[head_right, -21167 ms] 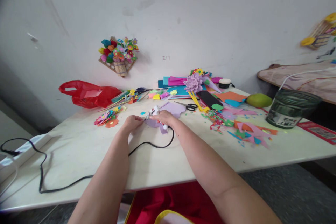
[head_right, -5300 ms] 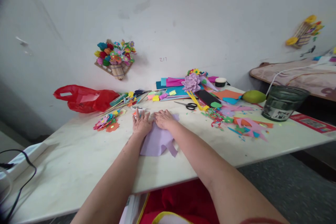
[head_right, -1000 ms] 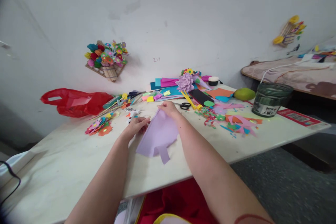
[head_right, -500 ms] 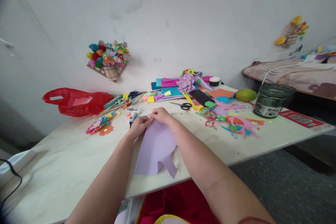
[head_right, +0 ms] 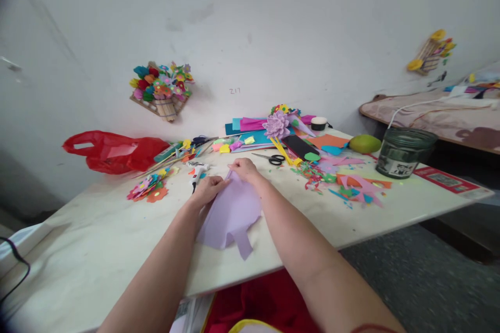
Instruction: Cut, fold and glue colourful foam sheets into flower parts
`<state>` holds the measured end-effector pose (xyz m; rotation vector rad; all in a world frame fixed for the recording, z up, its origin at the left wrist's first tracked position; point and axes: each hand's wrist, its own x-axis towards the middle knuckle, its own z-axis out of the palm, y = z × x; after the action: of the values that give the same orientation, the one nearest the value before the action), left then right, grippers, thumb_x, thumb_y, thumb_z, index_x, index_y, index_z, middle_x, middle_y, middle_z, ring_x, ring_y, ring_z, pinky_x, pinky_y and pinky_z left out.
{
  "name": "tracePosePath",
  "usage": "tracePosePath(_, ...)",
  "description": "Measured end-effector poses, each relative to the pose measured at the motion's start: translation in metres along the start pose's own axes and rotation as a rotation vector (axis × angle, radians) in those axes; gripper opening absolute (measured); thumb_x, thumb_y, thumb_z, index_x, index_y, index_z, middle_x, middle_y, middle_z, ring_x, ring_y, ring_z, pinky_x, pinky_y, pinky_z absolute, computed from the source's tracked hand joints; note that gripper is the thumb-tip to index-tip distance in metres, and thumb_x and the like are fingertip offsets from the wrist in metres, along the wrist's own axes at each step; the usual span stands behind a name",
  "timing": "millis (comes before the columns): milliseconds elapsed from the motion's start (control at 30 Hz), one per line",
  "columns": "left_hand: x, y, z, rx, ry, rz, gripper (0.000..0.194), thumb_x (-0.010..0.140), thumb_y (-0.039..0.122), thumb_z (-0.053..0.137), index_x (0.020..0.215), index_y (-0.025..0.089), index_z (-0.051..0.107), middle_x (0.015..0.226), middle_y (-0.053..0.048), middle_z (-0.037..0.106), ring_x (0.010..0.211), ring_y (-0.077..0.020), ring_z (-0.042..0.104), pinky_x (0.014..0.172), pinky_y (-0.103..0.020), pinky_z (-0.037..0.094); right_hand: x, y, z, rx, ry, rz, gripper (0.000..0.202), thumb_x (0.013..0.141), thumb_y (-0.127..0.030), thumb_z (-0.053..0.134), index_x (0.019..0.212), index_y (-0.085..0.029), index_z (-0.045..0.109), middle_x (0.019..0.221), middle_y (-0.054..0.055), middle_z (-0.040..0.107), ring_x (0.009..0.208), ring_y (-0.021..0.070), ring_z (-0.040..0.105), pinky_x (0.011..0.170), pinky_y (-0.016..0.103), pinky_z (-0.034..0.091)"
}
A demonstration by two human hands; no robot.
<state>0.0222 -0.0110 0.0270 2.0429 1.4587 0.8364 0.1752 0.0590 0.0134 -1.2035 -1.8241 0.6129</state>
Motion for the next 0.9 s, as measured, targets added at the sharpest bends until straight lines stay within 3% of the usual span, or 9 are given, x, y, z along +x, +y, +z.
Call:
tracePosePath(367, 0.001, -0.001, 0.002, -0.002, -0.016, -0.046, 0.045, 0.065, 0.059, 0.049, 0.049, 0.018, 0.039, 0.047, 0.005, 0.033, 0.048, -0.0086, 0.031, 0.045, -0.022, 0.023, 0.004, 0.012, -0.025, -0.111, 0.240, 0.143, 0.029, 0.070, -0.040, 0.048, 0.051, -0.018, 0.048, 0.048, -0.004, 0.043, 0.049, 0.0101, 0.038, 0.048, 0.022, 0.025)
tracePosePath(667, 0.006, -0.010, -0.002, 0.133, 0.051, -0.105, 0.048, 0.070, 0.062, 0.041, 0.052, 0.020, 0.052, 0.049, 0.000, 0.048, 0.050, -0.0134, 0.042, 0.049, -0.024, 0.026, 0.013, 0.039, -0.040, -0.144, 0.456, 0.243, 0.032, 0.073, -0.042, 0.045, 0.062, -0.017, 0.060, 0.055, 0.002, 0.054, 0.054, 0.0139, 0.046, 0.051, 0.024, 0.031)
tracePosePath(900, 0.008, -0.015, -0.007, 0.176, 0.196, -0.184, 0.052, 0.069, 0.065, 0.040, 0.046, 0.020, 0.051, 0.043, -0.001, 0.044, 0.050, -0.0153, 0.044, 0.049, -0.025, 0.026, 0.015, 0.044, -0.043, -0.097, 0.498, 0.215, 0.034, 0.074, -0.045, 0.041, 0.058, -0.018, 0.054, 0.051, 0.000, 0.047, 0.052, 0.0135, 0.042, 0.052, 0.024, 0.030)
